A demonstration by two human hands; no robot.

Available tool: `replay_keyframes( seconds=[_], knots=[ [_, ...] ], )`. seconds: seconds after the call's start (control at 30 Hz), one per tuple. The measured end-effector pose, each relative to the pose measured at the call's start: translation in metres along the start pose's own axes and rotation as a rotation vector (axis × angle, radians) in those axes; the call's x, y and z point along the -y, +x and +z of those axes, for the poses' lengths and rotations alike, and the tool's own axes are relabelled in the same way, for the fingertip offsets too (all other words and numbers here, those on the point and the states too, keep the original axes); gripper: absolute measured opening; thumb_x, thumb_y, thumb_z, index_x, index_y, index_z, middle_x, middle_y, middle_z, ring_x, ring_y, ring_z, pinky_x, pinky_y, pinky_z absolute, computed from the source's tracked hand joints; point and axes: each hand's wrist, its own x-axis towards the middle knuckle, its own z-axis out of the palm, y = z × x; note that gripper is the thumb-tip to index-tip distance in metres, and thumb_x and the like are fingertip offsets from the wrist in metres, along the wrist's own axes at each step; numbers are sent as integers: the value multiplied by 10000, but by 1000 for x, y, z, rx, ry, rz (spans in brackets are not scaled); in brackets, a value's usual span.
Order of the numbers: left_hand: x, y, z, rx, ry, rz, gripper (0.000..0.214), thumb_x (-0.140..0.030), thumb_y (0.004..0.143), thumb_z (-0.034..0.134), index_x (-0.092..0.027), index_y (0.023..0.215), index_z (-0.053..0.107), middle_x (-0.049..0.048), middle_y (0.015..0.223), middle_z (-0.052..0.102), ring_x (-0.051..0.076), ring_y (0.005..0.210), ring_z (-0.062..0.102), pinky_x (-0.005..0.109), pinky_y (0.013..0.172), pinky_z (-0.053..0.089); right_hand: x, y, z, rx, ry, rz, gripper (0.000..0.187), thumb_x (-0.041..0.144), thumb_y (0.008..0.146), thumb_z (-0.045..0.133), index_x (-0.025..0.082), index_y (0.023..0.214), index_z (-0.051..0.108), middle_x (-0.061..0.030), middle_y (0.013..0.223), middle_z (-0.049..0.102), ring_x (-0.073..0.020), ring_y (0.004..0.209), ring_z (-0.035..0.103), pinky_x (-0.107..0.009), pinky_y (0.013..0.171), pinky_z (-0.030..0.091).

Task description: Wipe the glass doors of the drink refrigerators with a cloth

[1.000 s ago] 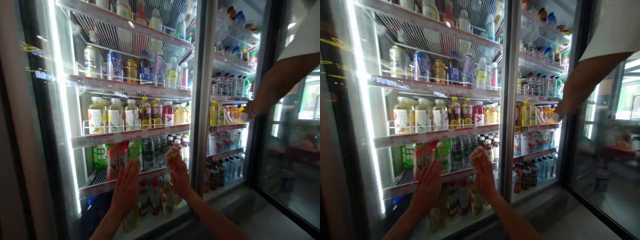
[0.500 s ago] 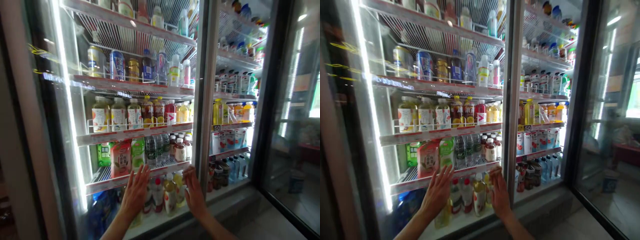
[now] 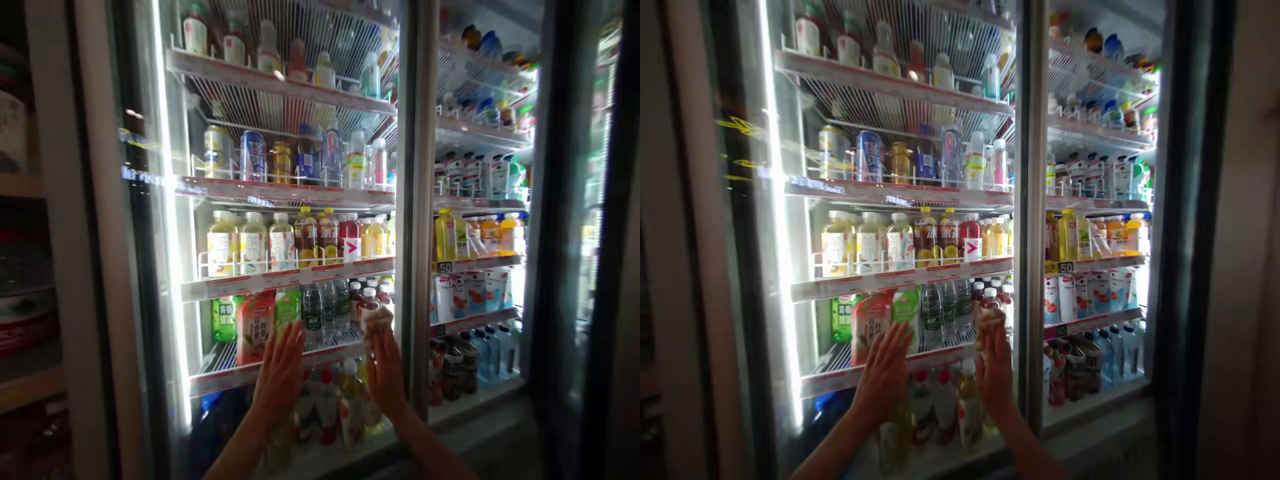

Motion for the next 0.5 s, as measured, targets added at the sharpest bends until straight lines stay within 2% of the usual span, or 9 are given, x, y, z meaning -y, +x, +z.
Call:
replay_keyframes(
  seconds=[0.13,0.23,0.3,0.4,0.47,0.5],
  knots=[
    [25,77,-20,-132,49,-119,573,-116,810,435,-142,1377,355,120,1442,387,216,1410,176,446,1149,154,15,65,2,-136,35,40,661,218,908,366,260,1482,42,-98,1563,32,-332,1396,194,-542,1021,363],
    [45,105,-30,-91,103,-143,533,-96,804,425,-167,1332,427,93,1409,443,222,1386,248,467,1153,111,21,82,-2,-106,71,-18,632,208,908,352,264,1480,90,-86,1563,62,-313,1395,212,-522,1022,366],
    [53,101,-33,-70,123,-148,516,-101,805,425,-170,1316,449,88,1401,453,225,1372,281,462,1151,120,25,88,-2,-114,81,-44,613,195,908,342,278,1475,126,-76,1558,107,-305,1388,239,-524,1017,368],
    [53,72,-31,-105,124,-144,524,-99,804,422,-153,1325,439,106,1389,465,217,1376,274,433,1149,144,45,92,2,-199,89,20,604,172,897,333,242,1473,164,-101,1551,134,-312,1383,248,-549,1018,351],
    [48,46,-26,-120,112,-116,538,-85,802,410,-137,1338,422,120,1377,476,211,1386,251,421,1149,153,68,84,9,-137,105,-46,609,151,875,343,188,1467,202,-127,1540,168,-311,1391,227,-551,1039,324],
    [45,32,-23,-117,103,-103,541,-84,804,404,-135,1342,416,123,1378,474,209,1390,242,421,1149,157,79,76,13,-36,107,-162,609,144,859,366,175,1455,245,-125,1527,218,-306,1398,209,-544,1058,301]
  ],
)
